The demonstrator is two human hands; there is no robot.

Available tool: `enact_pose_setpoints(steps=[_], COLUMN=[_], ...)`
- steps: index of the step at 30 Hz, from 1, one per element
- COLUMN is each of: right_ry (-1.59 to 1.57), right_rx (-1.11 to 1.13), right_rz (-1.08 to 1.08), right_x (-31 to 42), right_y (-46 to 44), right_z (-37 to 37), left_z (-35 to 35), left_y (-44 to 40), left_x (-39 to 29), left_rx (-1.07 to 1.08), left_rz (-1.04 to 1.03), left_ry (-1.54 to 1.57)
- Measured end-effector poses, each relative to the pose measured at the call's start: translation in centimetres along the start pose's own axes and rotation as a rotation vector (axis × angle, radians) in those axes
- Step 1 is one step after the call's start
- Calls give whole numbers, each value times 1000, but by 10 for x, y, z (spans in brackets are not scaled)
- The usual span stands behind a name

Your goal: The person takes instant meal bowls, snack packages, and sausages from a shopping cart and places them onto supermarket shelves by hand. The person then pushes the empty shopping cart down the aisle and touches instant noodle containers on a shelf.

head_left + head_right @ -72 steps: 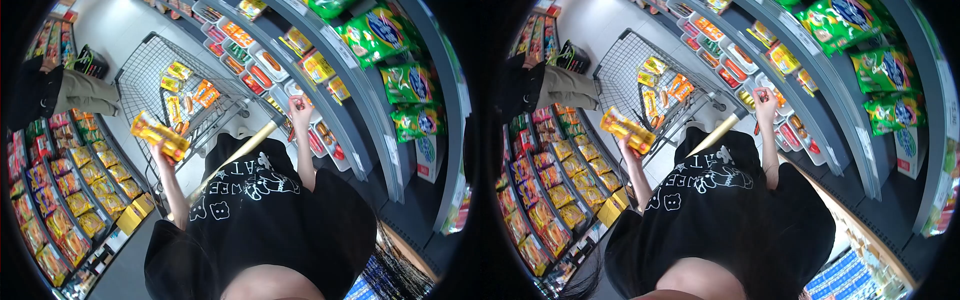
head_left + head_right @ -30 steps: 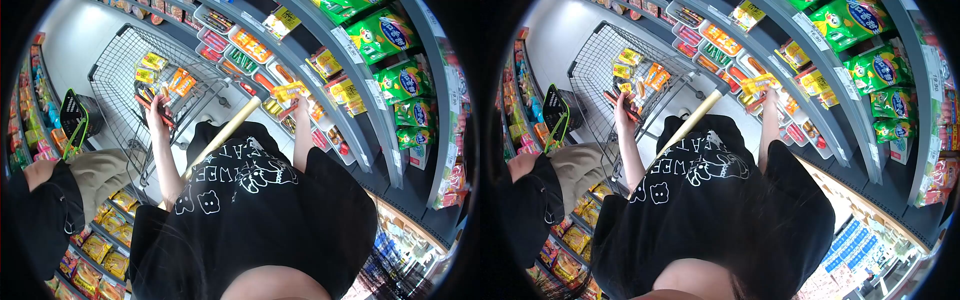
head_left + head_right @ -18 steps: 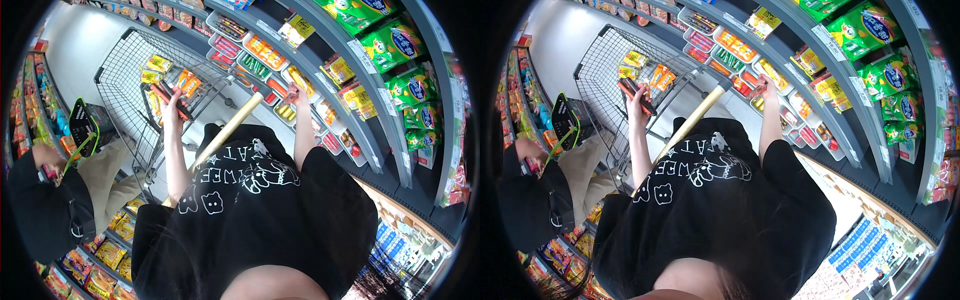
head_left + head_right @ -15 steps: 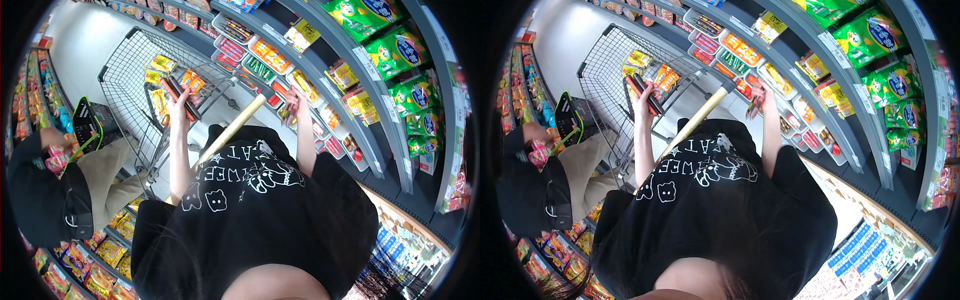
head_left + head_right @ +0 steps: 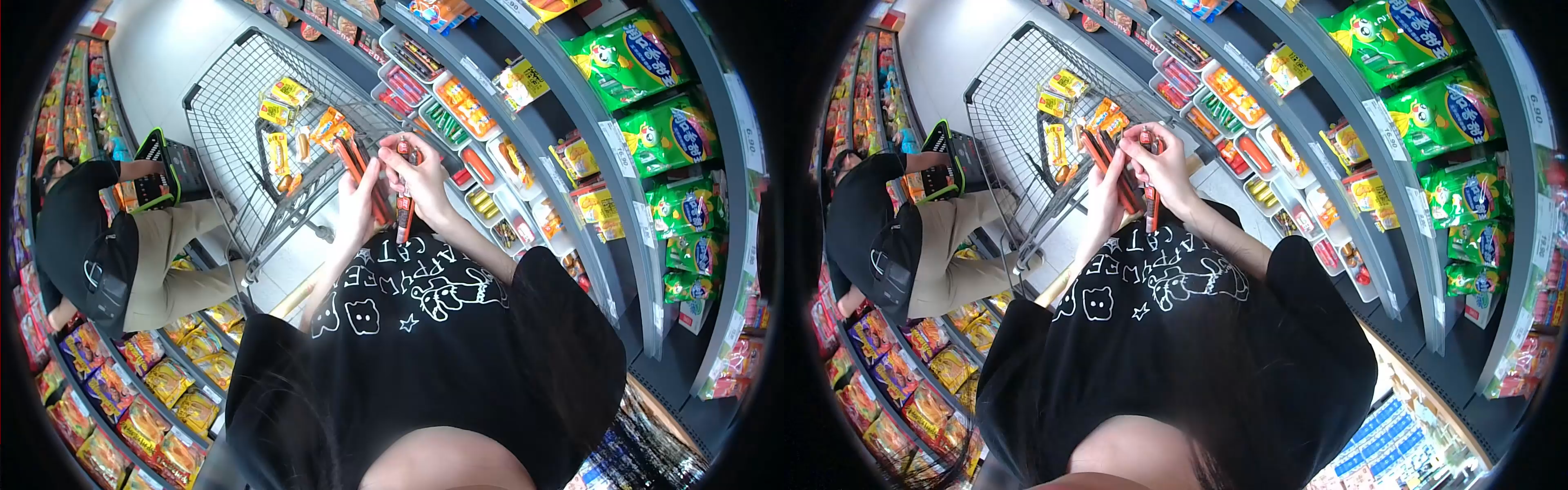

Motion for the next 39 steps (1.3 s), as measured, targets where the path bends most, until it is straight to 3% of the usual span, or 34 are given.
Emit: enact_pose_setpoints(steps=[1, 3, 4, 5, 7, 8, 9, 11, 12, 15, 17, 19, 21, 22, 25, 27, 29, 31, 33, 39], right_ry=[3, 4, 292, 361, 486, 351, 354, 520, 476, 315, 211, 46, 21, 117, 1027, 1454, 1595, 1701, 1784, 1895], right_rx=[7, -70, -85, 12, -1, 42, 46, 500, 528, 534, 507, 444, 382, 282, 53, 4, 17, -106, -238, -507], right_rz=[-6, 69, 159, 168, 456, 292, 290, 1, -86, 31, 47, 200, 469, 500, 455, 471, 304, 334, 64, 132], right_x=[0, 2, 7, 12, 4, -6, -3, -5, -8, -6, 9, 32, 64, 73, 76, 44, 7, -13, -21, -44], right_y=[2, 6, 10, 17, 20, 23, 22, 20, 21, 14, 3, -20, -57, -79, -149, -206, -256, -280, -296, -356], right_z=[-1, 0, -1, -5, -8, -3, 1, 2, 4, 3, 4, 4, 10, 15, 26, 52, 88, 106, 124, 140], left_z=[-3, 3, 0, -4, -5, 3, 1, -8, -9, -9, -2, 2, 24, 38, 52, 49, 45, 43, 48, 42], left_y=[9, 24, 31, 38, 39, 40, 40, 41, 40, 42, 38, 34, 33, 36, 54, 66, 76, 81, 84, 76], left_x=[-4, -2, -3, -3, 5, 11, 6, -4, 0, -7, -6, -14, -16, -13, -13, -6, -1, 6, 17, 10], left_rx=[-16, 53, 106, 214, 228, 226, 222, 283, 211, 180, 219, 100, -198, -286, -321, -341, -375, -427, -450, -470], left_rz=[63, 104, 104, 152, 41, 112, 110, 250, 186, 48, 93, 50, -200, -331, -265, -219, -299, -389, -437, -386], left_ry=[49, -145, -350, -477, -508, -588, -584, -647, -453, -703, -374, -412, -694, -691, -616, -661, -861, -1000, -1128, -1173])
Point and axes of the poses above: each hand's wrist, its own y-axis away from the middle knuckle, its own z-axis out of the back of the hand, x = y × z, the point moved 2 cm from there along -y, towards the middle knuckle, and after that the axes turned 2 degrees about -z, right-handed, at the moved point
